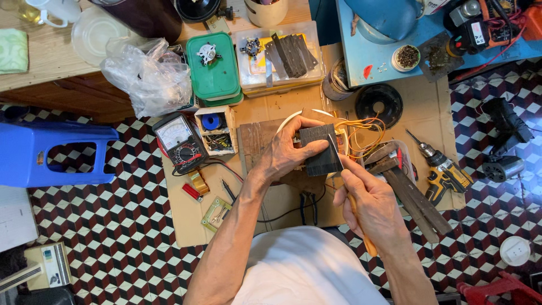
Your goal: The person uses a chisel and hammer to separate laminated metal plates from a transformer core, then uses pliers to remove remaining pieces. The person works at a cluttered workbench with various tools and parts visible.
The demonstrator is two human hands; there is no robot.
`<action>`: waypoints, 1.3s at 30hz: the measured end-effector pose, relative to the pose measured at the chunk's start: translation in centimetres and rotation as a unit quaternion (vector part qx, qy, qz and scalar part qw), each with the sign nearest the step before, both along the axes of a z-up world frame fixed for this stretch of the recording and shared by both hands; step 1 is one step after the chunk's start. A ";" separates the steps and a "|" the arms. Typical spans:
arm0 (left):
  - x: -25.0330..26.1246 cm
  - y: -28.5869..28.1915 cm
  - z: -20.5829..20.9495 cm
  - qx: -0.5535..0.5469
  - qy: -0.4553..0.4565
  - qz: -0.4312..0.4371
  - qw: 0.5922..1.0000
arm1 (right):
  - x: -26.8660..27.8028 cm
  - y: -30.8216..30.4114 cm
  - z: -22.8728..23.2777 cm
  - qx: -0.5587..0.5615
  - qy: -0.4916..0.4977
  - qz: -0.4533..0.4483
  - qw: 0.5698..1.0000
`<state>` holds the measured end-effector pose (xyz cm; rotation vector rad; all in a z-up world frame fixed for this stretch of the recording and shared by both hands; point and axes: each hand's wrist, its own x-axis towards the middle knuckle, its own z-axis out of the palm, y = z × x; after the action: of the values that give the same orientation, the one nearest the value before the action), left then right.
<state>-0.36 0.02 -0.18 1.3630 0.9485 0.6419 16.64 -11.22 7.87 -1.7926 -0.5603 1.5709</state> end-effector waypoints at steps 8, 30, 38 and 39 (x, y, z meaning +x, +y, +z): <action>0.2 -0.2 -0.4 -0.070 -0.004 -0.007 0.998 | -1.5 -0.1 -0.1 0.005 -0.030 -0.011 0.999; -0.3 -0.8 0.9 -0.075 -0.021 -0.014 0.997 | -2.2 -0.3 -1.1 0.070 -0.085 -0.013 0.994; 0.1 -0.6 1.5 -0.107 -0.033 -0.002 0.994 | -0.6 -0.8 0.0 -0.035 -0.010 -0.021 0.999; 0.2 -0.6 1.8 -0.110 -0.036 0.002 0.993 | -0.4 -0.8 -0.1 -0.034 0.000 -0.029 0.999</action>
<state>-0.13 -0.57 1.61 1.1351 0.9356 0.5673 16.20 -11.98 7.80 -1.8427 -0.4573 1.5667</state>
